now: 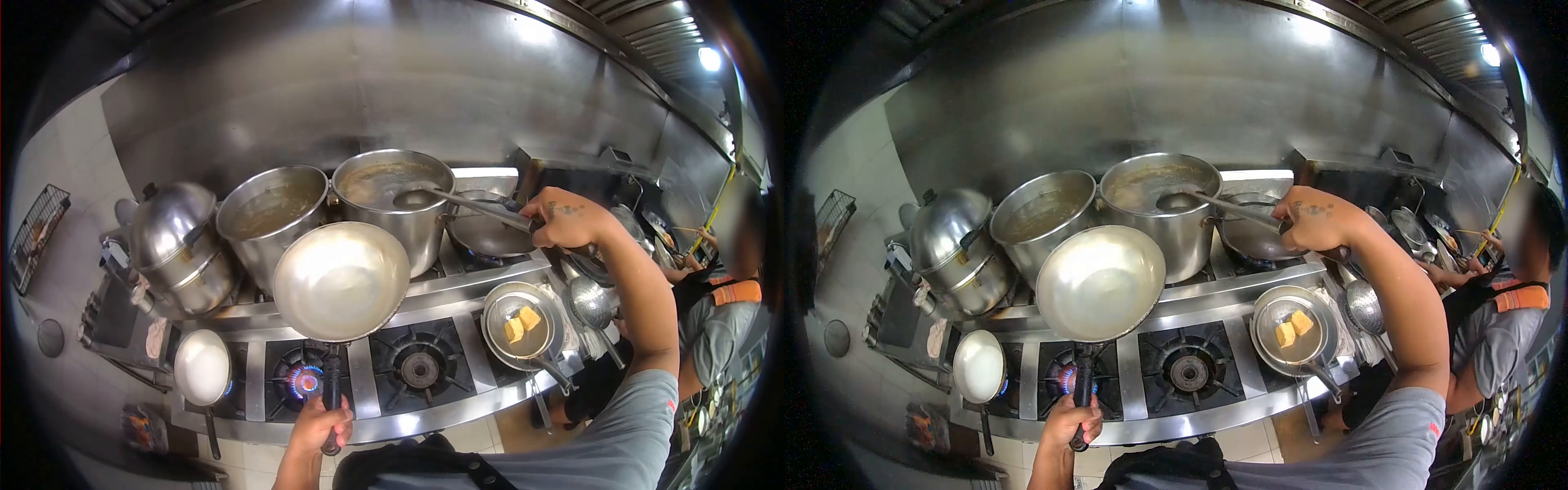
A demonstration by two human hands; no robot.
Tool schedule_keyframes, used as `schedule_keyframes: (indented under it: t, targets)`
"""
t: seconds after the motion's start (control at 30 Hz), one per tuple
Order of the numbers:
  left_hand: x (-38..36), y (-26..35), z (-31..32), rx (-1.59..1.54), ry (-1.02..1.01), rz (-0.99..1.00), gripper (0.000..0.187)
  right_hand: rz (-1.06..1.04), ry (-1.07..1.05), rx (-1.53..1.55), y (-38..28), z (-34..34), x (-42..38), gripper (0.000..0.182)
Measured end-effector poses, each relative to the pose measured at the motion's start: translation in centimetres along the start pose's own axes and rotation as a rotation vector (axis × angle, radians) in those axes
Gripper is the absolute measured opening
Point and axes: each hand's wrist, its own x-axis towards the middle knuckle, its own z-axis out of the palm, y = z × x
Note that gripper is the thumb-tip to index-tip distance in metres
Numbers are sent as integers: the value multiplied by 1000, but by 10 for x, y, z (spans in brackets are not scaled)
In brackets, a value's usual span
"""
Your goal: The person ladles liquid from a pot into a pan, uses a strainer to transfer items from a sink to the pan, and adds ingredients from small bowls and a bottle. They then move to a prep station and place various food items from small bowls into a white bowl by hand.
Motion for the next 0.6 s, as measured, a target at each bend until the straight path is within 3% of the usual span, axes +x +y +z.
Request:
schedule_keyframes:
  t: [0.1,0.17,0.37,0.5,0.6]
  targets:
    - [0,-2,0,11,-3,-4,14,32,-107,-110,0,12,13,39]
    - [1,-5,-1,16,-8,-3,14,-78,55,-201,15,45,32,24]
    - [1,-5,3,8,-27,-20,16,-64,346,26,34,95,51,30]
    - [0,-5,3,22,-6,-25,16,-71,277,38,24,53,28,27]
    - [1,-8,-1,19,-16,-6,15,96,128,218,7,28,7,20]
